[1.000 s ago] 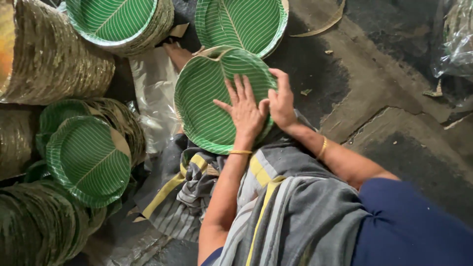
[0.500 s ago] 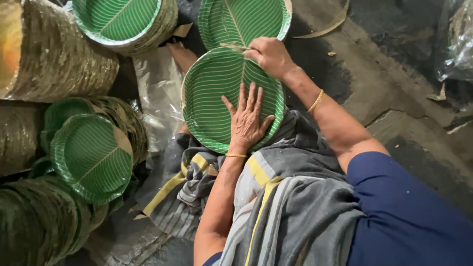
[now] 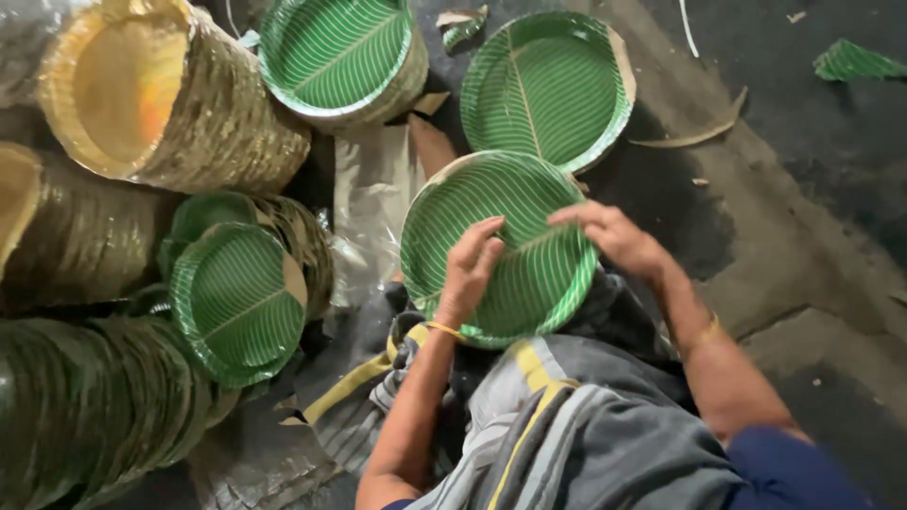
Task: The person organizes and stacks green paper plates with a leaf pattern by hand, then places a stack into a clear plastic bag.
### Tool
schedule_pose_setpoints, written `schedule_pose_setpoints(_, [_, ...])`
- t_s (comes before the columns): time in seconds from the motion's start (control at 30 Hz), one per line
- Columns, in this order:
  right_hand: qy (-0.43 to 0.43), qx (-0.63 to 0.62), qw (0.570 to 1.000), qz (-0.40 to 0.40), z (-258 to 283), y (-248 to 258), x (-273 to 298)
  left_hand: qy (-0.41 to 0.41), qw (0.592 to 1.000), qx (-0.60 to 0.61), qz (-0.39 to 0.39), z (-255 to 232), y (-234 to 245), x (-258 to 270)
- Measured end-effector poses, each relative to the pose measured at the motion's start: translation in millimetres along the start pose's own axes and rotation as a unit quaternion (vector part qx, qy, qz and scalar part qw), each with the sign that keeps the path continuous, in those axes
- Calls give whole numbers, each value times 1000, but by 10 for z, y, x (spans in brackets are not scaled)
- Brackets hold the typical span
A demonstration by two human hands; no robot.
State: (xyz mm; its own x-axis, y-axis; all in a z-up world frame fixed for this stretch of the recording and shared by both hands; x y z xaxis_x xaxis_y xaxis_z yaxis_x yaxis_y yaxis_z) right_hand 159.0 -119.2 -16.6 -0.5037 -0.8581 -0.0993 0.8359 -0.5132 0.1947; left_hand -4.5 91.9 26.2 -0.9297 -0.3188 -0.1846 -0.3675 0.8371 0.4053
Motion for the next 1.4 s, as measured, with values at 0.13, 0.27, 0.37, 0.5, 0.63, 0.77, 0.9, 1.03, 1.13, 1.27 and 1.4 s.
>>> schedule_pose_setpoints(0.13, [-53,-15,996,-65,-167,-155,376,-85,987,-73,-114,21,737,-675])
schedule_pose_setpoints(0.27, [-62,-30,988,-141,308,-187,440,-76,969,-180,-149,141,1332,-1523])
schedule_pose_setpoints(0.37, [-52,8,981,-185,378,-265,439,-130,909,-364,-156,669,1541,-2083])
schedule_pose_setpoints(0.5, [-68,-60,969,-231,246,-498,430,13,830,-544,-123,2027,1513,-2515])
schedule_pose_setpoints(0.63, [-87,-46,957,-273,181,-575,363,-15,849,-503,-159,2370,1121,-2614])
schedule_pose_setpoints(0.77, [-95,-48,958,-266,206,-582,330,-37,888,-443,-120,1484,1154,-2631])
schedule_pose_setpoints(0.9, [-90,-43,957,-274,180,-598,327,12,874,-470,-121,1733,1508,-2600])
schedule_pose_setpoints(1.03, [-107,-63,953,-276,181,-609,346,15,911,-398,-108,1812,1839,-2551])
schedule_pose_setpoints(1.13, [-93,-34,959,-265,223,-583,337,-13,826,-526,-201,1569,2090,-2566])
schedule_pose_setpoints(1.27, [-97,-56,960,-258,329,-538,295,-142,812,-437,-359,85,1894,-2100])
schedule_pose_setpoints(1.4, [-96,-56,964,-244,400,-515,291,-226,908,-310,-167,-1024,1108,-1194])
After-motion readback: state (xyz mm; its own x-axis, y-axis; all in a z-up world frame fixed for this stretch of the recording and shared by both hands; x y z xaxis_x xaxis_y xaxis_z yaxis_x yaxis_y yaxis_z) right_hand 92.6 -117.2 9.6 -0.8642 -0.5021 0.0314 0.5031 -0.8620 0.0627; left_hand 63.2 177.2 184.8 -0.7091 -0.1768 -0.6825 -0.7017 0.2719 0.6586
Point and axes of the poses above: each hand's wrist, its own x-axis away from the middle knuckle, its own y-axis out of the back of the hand, z = x × y, the point moved 3 cm from there along -x, towards the middle knuckle, and after that the axes turned 4 degrees about y, right-handed, at the moved point
